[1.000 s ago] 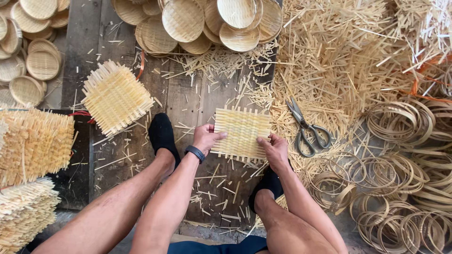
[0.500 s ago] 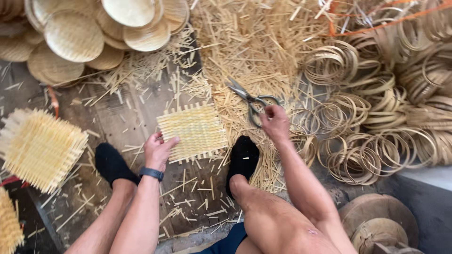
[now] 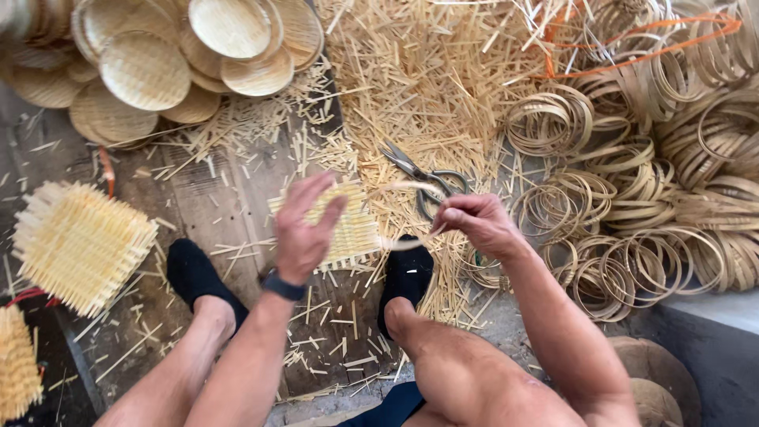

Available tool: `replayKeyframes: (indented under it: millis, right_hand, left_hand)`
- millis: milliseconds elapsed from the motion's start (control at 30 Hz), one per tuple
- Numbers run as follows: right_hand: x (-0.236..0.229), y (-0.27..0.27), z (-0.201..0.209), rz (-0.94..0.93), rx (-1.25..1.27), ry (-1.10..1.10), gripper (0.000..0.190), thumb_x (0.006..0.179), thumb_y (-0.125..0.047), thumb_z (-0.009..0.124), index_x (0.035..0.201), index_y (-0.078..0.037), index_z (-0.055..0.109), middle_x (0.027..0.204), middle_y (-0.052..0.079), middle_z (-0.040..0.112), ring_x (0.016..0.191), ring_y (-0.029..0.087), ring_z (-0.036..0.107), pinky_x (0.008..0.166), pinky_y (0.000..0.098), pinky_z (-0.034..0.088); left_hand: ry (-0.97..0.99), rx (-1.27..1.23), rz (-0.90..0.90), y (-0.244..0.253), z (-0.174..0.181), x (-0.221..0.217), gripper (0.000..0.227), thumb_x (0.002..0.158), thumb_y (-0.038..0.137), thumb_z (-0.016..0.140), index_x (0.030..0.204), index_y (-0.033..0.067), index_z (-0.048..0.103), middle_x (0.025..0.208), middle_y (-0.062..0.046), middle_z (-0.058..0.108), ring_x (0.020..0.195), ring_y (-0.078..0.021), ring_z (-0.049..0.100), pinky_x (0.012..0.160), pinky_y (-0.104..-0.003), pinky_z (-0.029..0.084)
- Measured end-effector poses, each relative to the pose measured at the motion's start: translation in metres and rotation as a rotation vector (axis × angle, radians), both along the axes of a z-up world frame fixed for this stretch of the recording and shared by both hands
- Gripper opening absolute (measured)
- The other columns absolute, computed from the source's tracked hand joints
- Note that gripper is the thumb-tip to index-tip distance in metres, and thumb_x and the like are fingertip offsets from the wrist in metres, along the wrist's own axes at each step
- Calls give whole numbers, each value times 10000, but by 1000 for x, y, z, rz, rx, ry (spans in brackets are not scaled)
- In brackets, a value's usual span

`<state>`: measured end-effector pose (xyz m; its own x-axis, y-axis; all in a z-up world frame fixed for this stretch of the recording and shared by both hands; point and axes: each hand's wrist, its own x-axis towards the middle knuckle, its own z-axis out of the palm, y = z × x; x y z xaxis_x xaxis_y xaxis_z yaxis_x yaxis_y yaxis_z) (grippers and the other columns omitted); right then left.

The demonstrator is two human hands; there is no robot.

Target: The person weaves bamboo strips into a flat square base, then trims the edges with shears and attaches it to a circular bamboo frame to form a plate.

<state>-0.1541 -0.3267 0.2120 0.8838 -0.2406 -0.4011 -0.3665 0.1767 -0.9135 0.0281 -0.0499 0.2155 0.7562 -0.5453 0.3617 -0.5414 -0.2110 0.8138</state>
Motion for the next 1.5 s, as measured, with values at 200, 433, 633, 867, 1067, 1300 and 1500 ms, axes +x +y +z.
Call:
replayKeyframes:
  millis: [200,433,633,867,1067,1300,1500]
  right_hand:
    - [58,42,110,137,-325,-29,275,872,-175,779,1116,-59,725,867,70,740,778,153,724,696,303,622]
    - [81,86,158,452,-1090,-674,140,917,-101,781,1041,-105,717,910,62,685,783,216,699,648,335,579]
    - [87,128,151,751,-1460,-745,208,843,-87,675,1039,-21,652,991,120,625,919,246,642,714,373,573]
    - [86,153,129,785,-1466,-554,195,893,-135,661,1010,16,625,971,146,615,866,262,632,680,375,569]
    - [104,144,120,587,-1197,-610,170,881,-183,692,973,-42,717,937,104,668,799,236,677,675,377,591]
    - [114,124,89,-20,531,-95,385,1001,-348,555,1035,-1,719,799,63,715,704,184,714,700,372,638]
    - [107,120,59,56,644,-80,348,1035,-317,659,944,8,740,558,-52,440,469,61,386,454,243,349]
  left_hand:
    - [1241,-400,-24,-11,52,-7,254,947,147,752,1162,13,770,764,2,663,591,-37,489,482,-187,345]
    - [1390,-473,-33,6,76,-35,210,883,278,731,901,70,720,777,-38,691,629,-84,601,504,-280,499]
    - [1705,-156,-57,-1,94,-27,705,916,819,371,622,192,502,467,44,417,341,-98,359,313,-254,280]
    - [1691,-280,87,6,98,-40,693,911,807,320,617,194,454,423,78,286,309,-74,240,293,-254,221]
    - [1639,-389,82,13,74,-28,638,993,704,396,633,180,447,463,79,322,349,-72,269,310,-246,245]
    - [1444,-1156,161,44,61,14,331,1058,383,557,904,104,648,655,34,469,617,-87,447,580,-238,410]
    - [1613,-535,31,51,47,27,317,966,258,608,743,33,625,542,31,396,487,-87,369,402,-226,281]
